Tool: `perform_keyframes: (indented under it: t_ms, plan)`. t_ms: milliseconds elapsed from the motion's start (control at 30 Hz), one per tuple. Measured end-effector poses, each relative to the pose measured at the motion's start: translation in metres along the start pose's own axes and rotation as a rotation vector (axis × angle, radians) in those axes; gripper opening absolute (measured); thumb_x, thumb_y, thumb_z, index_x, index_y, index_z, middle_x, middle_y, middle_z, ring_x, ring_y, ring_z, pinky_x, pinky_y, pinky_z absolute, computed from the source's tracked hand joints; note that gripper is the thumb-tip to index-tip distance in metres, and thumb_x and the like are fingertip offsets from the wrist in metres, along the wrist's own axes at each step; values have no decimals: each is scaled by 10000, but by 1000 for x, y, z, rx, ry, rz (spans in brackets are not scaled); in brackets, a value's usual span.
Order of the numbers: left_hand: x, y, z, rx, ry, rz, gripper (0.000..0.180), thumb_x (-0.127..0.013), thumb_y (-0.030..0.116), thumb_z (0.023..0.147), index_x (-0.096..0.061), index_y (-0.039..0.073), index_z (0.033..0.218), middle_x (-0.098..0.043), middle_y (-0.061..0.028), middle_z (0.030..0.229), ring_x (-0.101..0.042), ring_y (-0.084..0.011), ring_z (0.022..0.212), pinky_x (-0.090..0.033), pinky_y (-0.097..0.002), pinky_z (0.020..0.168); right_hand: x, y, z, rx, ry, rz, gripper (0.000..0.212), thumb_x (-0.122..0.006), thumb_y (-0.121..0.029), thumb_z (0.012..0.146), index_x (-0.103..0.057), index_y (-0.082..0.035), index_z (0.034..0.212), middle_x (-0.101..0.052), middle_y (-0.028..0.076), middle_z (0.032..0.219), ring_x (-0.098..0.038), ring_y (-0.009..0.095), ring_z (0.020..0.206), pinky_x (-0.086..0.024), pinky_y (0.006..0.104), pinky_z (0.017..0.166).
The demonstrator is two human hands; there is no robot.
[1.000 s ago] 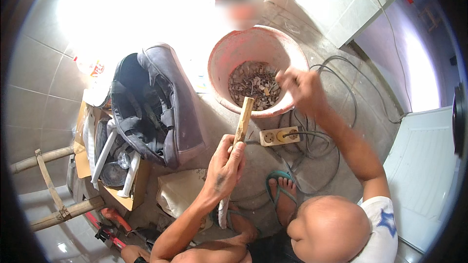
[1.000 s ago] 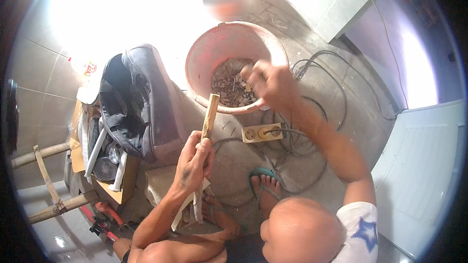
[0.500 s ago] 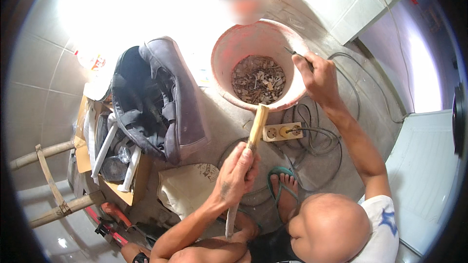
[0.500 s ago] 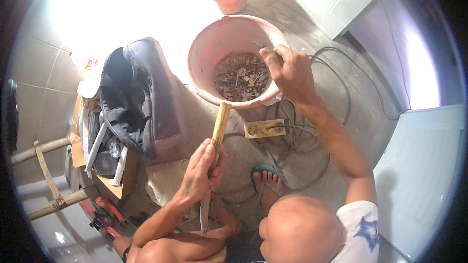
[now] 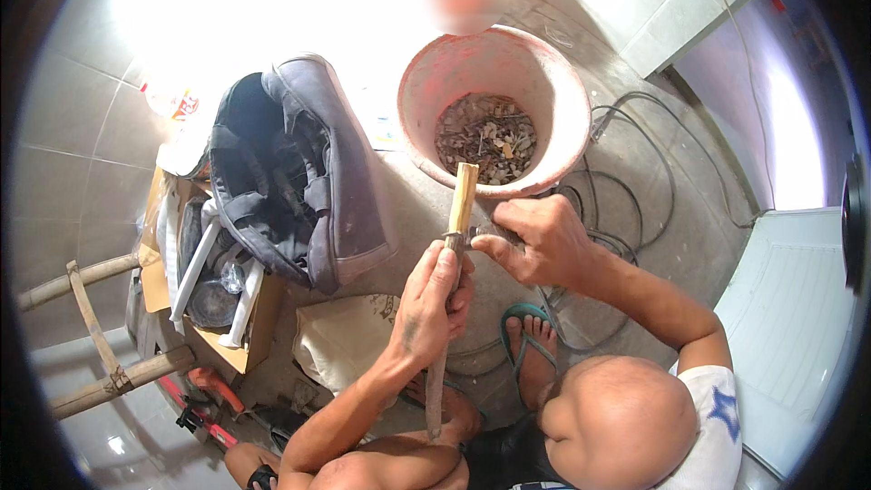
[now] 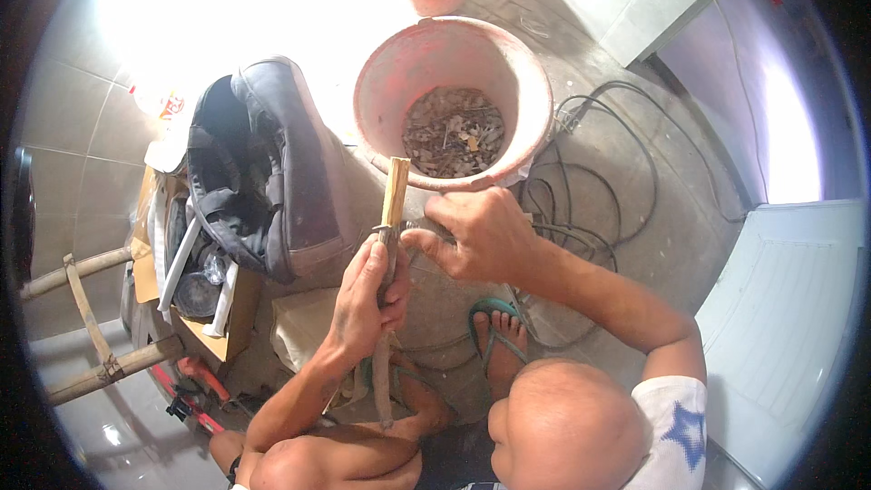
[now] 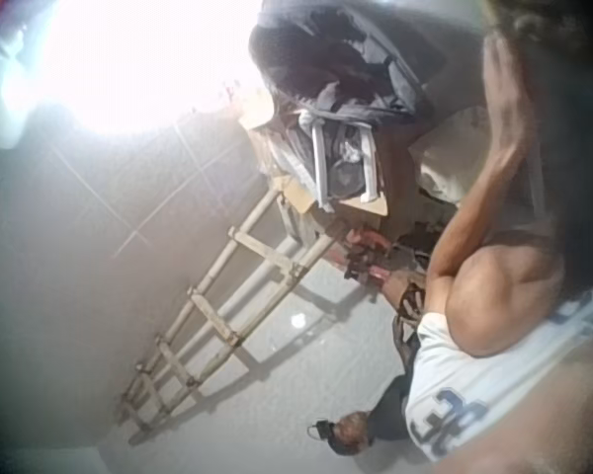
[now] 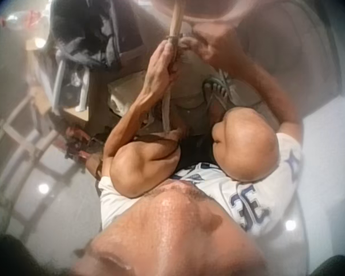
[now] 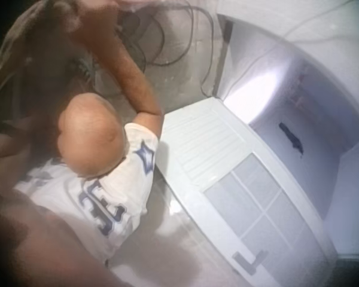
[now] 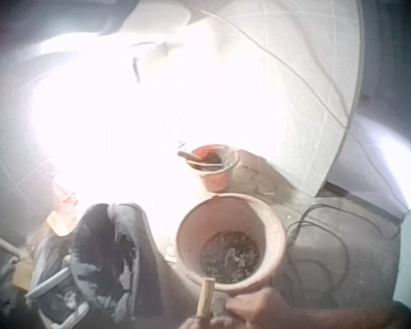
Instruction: The person carves a wooden stick with a small knife while sitting on the floor of a room under construction.
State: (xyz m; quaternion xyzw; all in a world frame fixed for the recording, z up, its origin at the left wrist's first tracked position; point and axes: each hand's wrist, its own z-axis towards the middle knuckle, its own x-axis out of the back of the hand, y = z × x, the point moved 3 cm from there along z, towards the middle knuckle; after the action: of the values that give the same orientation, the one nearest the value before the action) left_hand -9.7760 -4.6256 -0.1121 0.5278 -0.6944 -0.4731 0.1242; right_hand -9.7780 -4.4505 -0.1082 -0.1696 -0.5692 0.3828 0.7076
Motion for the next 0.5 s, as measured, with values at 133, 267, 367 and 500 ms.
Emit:
perform_keyframes:
  t_ms: [133, 267, 367, 500]
  plan:
    - [-1, 0, 1, 96, -78, -83, 336, -345, 401, 1038, -456, 90, 981, -384, 29, 660, -332, -52, 500, -284, -200, 430, 12, 38, 21, -5, 278, -44, 321, -673, -268, 866, -576, -11, 700, -574, 164, 602, -602, 338, 554, -460, 398, 503]
    - [-1, -9, -8, 19, -146, -11, 406, -351, 487, 1018, -450, 93, 1034, -376, 22, 629, -318, -50, 438, -278, -210, 369, 61, 64, 40, -410, 272, 43, 337, -637, -281, 893, -609, 5, 717, -611, 174, 630, -626, 327, 572, -469, 382, 511]
    - [5, 5, -1, 5, -87, 16, 373, -330, 451, 1035, -446, 98, 1068, -367, 22, 632, -310, -50, 438, -288, -205, 378, 44, 31, 29, -305, 150, 52, 264, -645, -243, 883, -648, 15, 822, -626, 159, 657, -629, 252, 599, -481, 354, 550]
    - [-2, 3, 5, -8, -71, 52, 334, -318, 413, 1048, -442, 104, 1079, -357, 25, 633, -302, -48, 441, -289, -199, 388, 12, 0, 6, -93, 7, -38, 236, -675, -215, 863, -683, 6, 943, -626, 173, 682, -653, 291, 642, -501, 363, 600]
